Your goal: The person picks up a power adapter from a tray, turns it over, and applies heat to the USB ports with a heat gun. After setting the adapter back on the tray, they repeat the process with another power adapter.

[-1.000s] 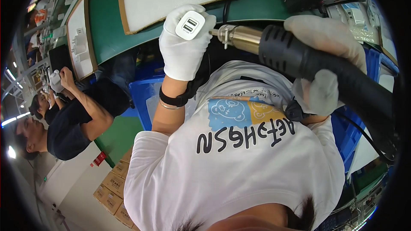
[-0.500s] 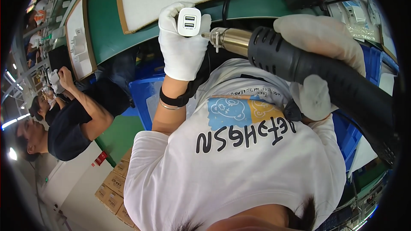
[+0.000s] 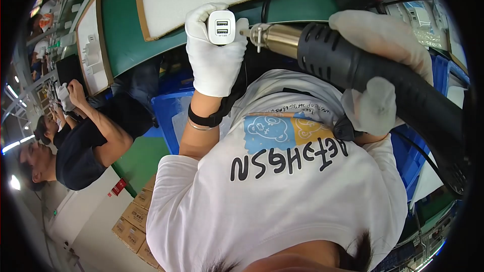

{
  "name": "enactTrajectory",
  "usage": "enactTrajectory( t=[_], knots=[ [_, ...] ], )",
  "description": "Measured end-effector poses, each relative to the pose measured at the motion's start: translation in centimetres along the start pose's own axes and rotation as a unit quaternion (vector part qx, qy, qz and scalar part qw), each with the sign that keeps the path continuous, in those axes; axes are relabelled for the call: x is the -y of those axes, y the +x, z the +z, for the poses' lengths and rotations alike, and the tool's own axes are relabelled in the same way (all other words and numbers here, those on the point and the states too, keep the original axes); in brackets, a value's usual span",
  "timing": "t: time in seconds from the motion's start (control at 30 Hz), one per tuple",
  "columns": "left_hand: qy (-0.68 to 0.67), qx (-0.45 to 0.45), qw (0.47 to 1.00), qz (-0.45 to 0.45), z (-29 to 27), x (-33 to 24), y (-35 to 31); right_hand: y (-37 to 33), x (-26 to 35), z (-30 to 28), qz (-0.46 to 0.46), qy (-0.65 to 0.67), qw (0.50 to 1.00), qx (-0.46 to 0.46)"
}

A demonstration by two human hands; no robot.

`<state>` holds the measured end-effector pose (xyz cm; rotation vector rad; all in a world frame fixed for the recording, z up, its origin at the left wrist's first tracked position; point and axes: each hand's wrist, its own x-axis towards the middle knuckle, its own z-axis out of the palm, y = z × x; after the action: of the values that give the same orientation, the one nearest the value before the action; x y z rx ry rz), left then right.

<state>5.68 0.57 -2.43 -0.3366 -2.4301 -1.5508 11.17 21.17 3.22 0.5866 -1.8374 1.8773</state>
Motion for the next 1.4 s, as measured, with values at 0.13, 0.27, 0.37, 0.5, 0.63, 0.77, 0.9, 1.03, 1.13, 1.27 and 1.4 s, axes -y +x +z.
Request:
enactTrajectory(
  t=[0.13,0.27,0.37,0.5,0.63,0.77,0.9,1.03,1.13,1.27,1.4],
  knots=[
    [0.012,-0.004,1.0,0.002,0.2,0.2,-0.5,-0.4,0.4,0.4,0.027,0.012,0.999,-0.028],
    [0.01,0.002,1.0,0.008,0.6,-0.1,-0.2,0.2,0.6,-0.9,-0.022,-0.032,0.999,0.002],
    [0.042,0.003,0.998,0.039,0.6,-0.2,-0.3,0.1,0.5,-1.0,-0.038,-0.029,0.999,0.006],
    [0.037,-0.001,0.999,0.023,0.7,-0.5,-0.5,0.3,0.4,-1.3,-0.031,-0.014,0.999,-0.001],
    [0.052,0.001,0.999,0.0,1.1,-1.4,-0.3,0.4,1.1,-2.0,-0.047,-0.044,0.997,0.038],
    [-0.006,0.008,1.0,0.002,1.1,-1.4,-0.5,0.1,0.8,-1.4,-0.02,0.024,1.0,0.005],
    [-0.05,0.012,0.998,-0.035,1.1,-1.4,-0.4,0.3,0.7,-1.2,-0.022,0.022,0.999,-0.012],
    [-0.015,0.018,0.998,-0.053,0.8,-1.4,-0.2,0.3,0.3,-1.4,-0.032,-0.013,0.999,0.01],
    [-0.021,0.018,0.999,-0.025,0.8,-0.8,-0.2,0.2,0.0,-1.0,-0.039,0.0,0.999,0.015],
    [0.003,0.024,1.0,-0.019,0.3,-0.6,-0.4,-0.3,-0.4,0.0,0.03,0.067,0.996,-0.048],
    [-0.011,0.018,0.999,-0.035,0.6,-0.3,-0.3,0.1,-0.6,-1.0,-0.003,0.035,0.999,-0.007]
  ],
)
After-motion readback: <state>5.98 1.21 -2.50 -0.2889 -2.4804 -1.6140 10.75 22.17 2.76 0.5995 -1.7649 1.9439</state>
